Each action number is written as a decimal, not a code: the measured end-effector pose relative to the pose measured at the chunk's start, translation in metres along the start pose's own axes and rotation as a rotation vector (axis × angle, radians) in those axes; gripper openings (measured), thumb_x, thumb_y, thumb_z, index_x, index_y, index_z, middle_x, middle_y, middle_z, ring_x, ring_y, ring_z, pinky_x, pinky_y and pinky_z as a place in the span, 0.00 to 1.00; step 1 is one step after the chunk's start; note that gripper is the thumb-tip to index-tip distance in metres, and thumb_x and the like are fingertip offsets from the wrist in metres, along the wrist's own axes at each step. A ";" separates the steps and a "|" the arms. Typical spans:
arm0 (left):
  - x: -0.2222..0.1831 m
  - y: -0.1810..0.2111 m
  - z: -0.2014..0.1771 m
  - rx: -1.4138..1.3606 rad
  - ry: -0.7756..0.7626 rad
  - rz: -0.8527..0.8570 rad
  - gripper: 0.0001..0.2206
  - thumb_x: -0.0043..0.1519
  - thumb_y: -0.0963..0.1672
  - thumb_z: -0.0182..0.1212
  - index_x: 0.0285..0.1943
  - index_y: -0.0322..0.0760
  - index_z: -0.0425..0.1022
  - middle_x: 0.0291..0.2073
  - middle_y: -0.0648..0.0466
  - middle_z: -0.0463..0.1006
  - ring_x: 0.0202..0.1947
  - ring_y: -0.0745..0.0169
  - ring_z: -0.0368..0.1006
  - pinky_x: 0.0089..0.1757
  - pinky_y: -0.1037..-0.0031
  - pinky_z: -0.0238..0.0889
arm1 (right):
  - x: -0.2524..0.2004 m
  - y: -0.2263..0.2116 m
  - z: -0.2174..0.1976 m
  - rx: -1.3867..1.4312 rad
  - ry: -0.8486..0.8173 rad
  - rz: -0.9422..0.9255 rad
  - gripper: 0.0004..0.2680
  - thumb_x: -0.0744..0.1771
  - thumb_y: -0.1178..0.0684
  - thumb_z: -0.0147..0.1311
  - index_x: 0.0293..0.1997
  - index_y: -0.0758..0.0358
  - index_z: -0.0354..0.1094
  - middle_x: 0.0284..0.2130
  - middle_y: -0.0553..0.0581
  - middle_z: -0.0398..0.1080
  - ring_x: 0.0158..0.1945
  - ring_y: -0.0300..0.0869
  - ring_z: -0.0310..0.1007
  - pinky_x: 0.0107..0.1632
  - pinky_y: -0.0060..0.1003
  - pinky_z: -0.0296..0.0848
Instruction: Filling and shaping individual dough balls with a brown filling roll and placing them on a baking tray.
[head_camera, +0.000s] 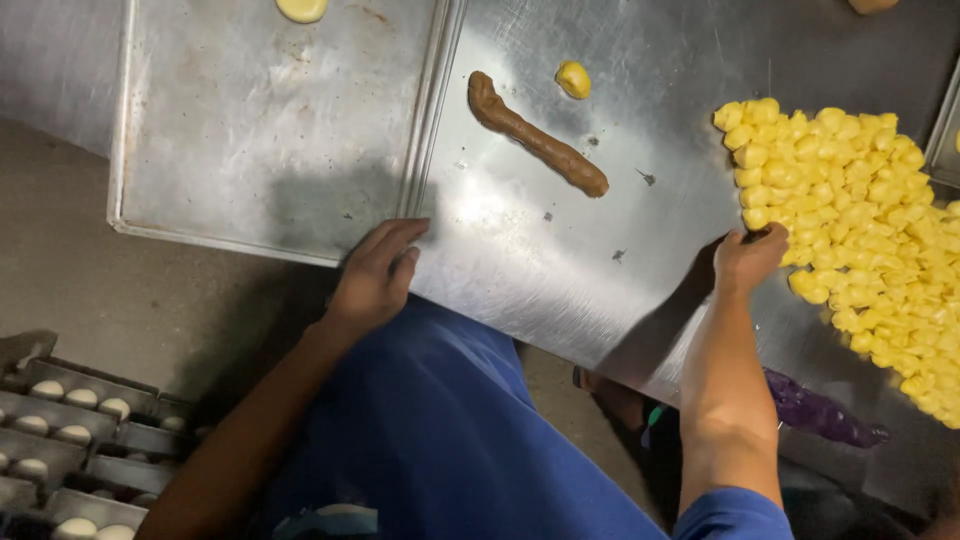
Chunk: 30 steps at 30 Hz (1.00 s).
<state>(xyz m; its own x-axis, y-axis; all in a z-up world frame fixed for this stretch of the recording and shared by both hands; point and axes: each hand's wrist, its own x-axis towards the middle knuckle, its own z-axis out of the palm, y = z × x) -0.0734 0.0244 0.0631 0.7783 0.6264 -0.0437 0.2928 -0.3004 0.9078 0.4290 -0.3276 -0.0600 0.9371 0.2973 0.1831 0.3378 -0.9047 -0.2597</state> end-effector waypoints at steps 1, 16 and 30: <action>-0.001 0.000 0.004 0.001 0.002 -0.005 0.16 0.66 0.37 0.54 0.64 0.32 0.71 0.57 0.44 0.75 0.57 0.47 0.73 0.56 0.65 0.66 | 0.004 -0.004 0.001 0.001 -0.005 -0.003 0.18 0.63 0.60 0.62 0.56 0.73 0.60 0.50 0.74 0.63 0.54 0.68 0.62 0.55 0.58 0.62; -0.035 -0.001 0.001 -0.096 0.049 -0.154 0.16 0.65 0.37 0.53 0.63 0.33 0.72 0.50 0.47 0.79 0.50 0.54 0.77 0.52 0.69 0.70 | 0.097 -0.078 0.035 0.926 -0.130 0.398 0.10 0.69 0.46 0.53 0.48 0.60 0.66 0.48 0.60 0.72 0.48 0.46 0.72 0.46 0.42 0.74; 0.025 0.039 0.021 -0.339 -0.146 0.066 0.16 0.66 0.39 0.57 0.64 0.34 0.71 0.54 0.50 0.78 0.48 0.61 0.78 0.44 0.75 0.74 | -0.154 -0.255 -0.071 1.709 -0.607 0.443 0.13 0.70 0.55 0.55 0.61 0.62 0.63 0.49 0.60 0.73 0.48 0.46 0.75 0.55 0.42 0.77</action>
<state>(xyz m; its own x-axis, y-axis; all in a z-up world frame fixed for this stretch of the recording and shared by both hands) -0.0308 0.0129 0.0885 0.8674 0.4972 -0.0173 0.0578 -0.0661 0.9961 0.1921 -0.1642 0.0454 0.7403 0.5580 -0.3751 -0.5566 0.1957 -0.8074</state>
